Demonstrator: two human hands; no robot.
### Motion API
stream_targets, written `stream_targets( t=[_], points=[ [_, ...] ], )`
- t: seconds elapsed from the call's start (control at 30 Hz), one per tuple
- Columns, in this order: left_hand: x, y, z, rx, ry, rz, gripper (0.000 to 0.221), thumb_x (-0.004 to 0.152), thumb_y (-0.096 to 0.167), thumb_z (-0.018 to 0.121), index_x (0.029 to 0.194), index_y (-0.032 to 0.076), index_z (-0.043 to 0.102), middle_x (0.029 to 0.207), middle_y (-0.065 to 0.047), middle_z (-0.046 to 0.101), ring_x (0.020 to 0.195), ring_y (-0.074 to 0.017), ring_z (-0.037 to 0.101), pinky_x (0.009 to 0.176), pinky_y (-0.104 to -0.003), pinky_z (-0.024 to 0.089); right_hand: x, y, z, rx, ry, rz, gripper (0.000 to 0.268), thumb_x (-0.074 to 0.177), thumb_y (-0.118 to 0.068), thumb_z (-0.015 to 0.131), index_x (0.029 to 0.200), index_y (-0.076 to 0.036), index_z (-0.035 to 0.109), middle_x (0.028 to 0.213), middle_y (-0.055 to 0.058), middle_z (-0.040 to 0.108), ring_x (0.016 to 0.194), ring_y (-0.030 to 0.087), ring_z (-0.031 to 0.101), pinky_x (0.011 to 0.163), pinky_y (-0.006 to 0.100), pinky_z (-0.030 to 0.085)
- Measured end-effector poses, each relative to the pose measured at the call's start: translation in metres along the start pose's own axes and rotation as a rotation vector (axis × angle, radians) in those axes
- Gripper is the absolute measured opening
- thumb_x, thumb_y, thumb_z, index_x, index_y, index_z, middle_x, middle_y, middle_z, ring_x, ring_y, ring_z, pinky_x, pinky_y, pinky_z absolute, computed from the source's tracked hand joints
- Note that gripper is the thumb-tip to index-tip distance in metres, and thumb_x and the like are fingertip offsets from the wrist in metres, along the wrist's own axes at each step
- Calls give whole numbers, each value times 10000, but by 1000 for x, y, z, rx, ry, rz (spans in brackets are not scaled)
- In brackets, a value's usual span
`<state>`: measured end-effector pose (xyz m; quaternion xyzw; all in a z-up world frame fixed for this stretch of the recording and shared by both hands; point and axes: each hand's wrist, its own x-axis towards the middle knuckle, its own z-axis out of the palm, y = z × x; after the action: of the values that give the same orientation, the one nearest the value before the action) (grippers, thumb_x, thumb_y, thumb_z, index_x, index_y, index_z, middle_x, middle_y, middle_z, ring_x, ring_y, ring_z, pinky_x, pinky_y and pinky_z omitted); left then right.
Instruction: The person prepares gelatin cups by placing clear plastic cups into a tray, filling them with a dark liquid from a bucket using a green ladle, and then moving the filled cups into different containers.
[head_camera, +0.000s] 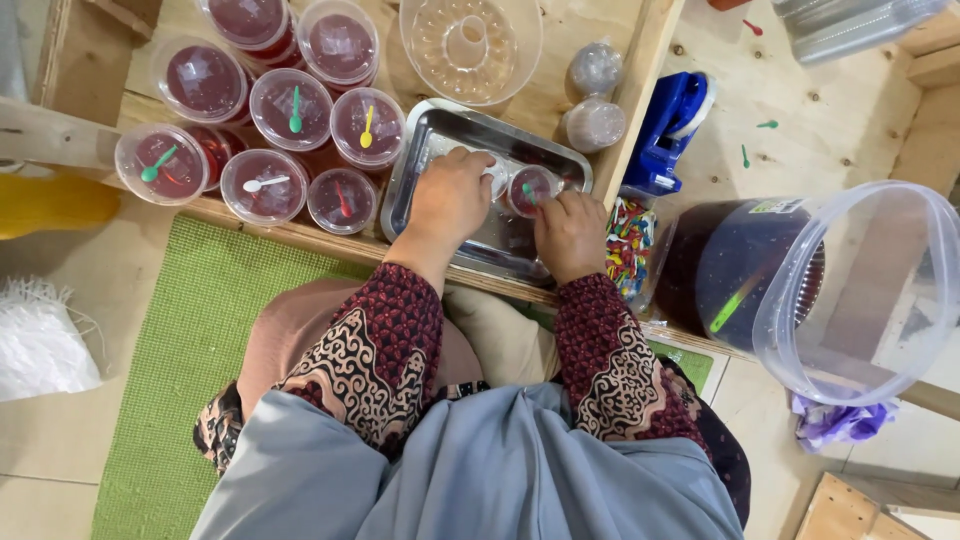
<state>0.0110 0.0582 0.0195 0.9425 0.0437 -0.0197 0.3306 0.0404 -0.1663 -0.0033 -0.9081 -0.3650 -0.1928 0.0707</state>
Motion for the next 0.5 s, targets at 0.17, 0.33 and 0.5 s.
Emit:
stream_targets(
  t=[0.17, 0.33, 0.5],
  points=[
    [0, 9, -3, -15, -22, -12, 234, 936, 188, 643, 1145, 133, 732, 911, -91, 687, 875, -301, 734, 733, -414, 609, -14, 1, -5, 40, -12, 37, 143, 782, -147, 736, 917, -193, 744, 874, 14, 623, 887, 268, 671, 822, 402, 514],
    [-4, 14, -8, -31, -35, -10, 235, 934, 186, 643, 1143, 129, 734, 917, -108, 695, 889, -330, 736, 744, -439, 613, -22, -5, -59, 116, -36, 92, 145, 856, -136, 715, 986, -179, 760, 924, 28, 658, 937, 280, 681, 861, 413, 515],
    [-8, 20, -4, -43, -80, 65, 248, 942, 190, 661, 1168, 110, 723, 969, -136, 694, 938, -357, 720, 794, -456, 605, -53, -1, -129, 159, -36, 161, 157, 865, -107, 762, 1014, -154, 775, 938, 35, 693, 912, 278, 697, 852, 405, 527]
  ],
)
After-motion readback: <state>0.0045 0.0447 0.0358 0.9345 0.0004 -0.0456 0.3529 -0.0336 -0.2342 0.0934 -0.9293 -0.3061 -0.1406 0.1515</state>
